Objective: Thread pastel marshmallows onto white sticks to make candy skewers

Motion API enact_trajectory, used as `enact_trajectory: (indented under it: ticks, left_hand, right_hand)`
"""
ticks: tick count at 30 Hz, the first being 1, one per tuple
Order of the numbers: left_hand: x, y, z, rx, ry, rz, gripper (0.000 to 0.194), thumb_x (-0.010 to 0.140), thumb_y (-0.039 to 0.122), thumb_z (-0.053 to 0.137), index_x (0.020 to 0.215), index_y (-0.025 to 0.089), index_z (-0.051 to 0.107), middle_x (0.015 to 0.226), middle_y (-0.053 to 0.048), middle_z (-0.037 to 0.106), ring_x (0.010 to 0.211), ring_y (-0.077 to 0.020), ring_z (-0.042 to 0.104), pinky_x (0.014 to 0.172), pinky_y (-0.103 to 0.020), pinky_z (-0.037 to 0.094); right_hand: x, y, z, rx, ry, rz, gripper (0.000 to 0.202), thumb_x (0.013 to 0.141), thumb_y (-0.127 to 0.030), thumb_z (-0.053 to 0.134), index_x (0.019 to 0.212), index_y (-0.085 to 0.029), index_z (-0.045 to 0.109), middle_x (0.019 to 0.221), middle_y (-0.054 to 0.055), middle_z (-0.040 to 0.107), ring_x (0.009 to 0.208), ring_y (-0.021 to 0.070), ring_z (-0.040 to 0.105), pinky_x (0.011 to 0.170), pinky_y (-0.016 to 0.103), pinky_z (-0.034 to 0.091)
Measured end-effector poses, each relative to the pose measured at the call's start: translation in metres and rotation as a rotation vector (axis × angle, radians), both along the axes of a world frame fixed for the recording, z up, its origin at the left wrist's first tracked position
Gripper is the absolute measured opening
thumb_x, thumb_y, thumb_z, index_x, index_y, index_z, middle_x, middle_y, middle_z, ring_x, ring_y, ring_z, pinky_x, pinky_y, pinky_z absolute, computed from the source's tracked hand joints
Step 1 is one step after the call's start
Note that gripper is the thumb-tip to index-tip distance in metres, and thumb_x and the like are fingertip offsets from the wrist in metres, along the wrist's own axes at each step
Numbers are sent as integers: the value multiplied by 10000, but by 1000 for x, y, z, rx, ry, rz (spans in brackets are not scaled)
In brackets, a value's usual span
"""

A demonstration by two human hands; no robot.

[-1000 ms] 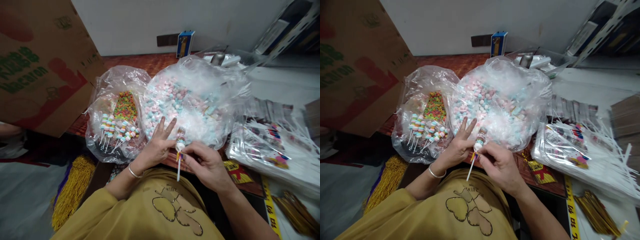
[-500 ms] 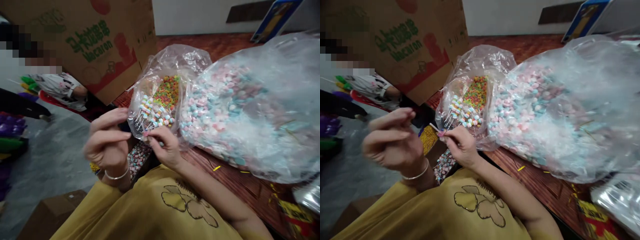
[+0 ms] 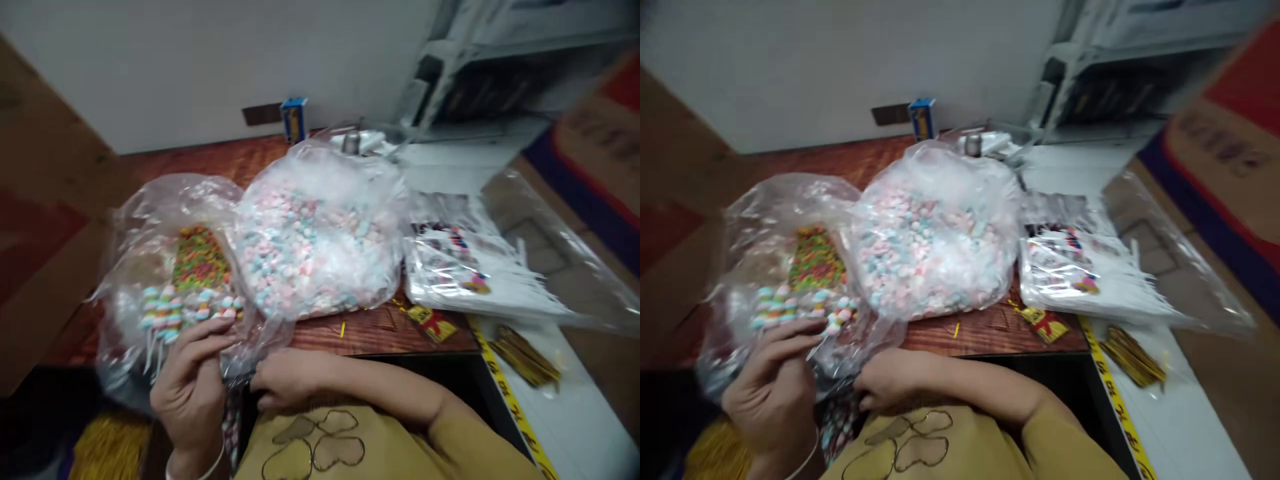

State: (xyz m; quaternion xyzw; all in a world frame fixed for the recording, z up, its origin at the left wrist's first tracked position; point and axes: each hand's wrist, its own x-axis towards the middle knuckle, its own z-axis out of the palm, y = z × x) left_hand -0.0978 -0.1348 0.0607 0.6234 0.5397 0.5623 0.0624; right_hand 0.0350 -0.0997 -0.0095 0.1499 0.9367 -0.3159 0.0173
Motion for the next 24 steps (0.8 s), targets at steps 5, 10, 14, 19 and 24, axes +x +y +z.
enact_trajectory:
  ticks: [5,10,14,19,24]
  left_hand:
    - [31,38,-15,-87,4,-326,187,861,93,609,803,217,736,973,-21,744,934,-178,697,867,-314,539]
    - [53,60,-29,-156,78,-503,232,898,80,566,865,238,733,1020,-4,737,980,-155,696,910,-283,527]
    - [68,69,-36,-175,147,-566,232,902,84,554,872,234,728,1024,-11,738,967,-153,705,894,-275,542]
    - [79,79,-37,-168,222,-592,239,904,80,541,872,229,725,1013,-20,741,941,-149,717,851,-264,561]
    - [87,87,-41,-179,232,-603,241,912,89,534,869,232,724,1006,-19,741,939,-142,719,847,-259,569]
  right_hand:
    - [157,-15,60,-230,217,-380,238,949,-300,612,1072,-150,749,999,77,773,877,175,699,772,253,489]
    - [297,-9,95,-143,187,-1069,283,977,-346,519,986,-178,746,931,37,766,862,178,691,773,257,482]
    - [354,36,67,193,-451,-1398,235,946,-258,514,1027,-169,716,1027,99,754,943,233,679,767,291,446]
    - [355,62,28,204,-599,-1385,328,811,-252,677,1116,-134,672,1211,201,692,1079,318,648,815,339,431]
    - [359,54,27,157,-630,-1415,264,874,-295,595,1088,-185,702,1093,139,750,963,273,685,751,307,421]
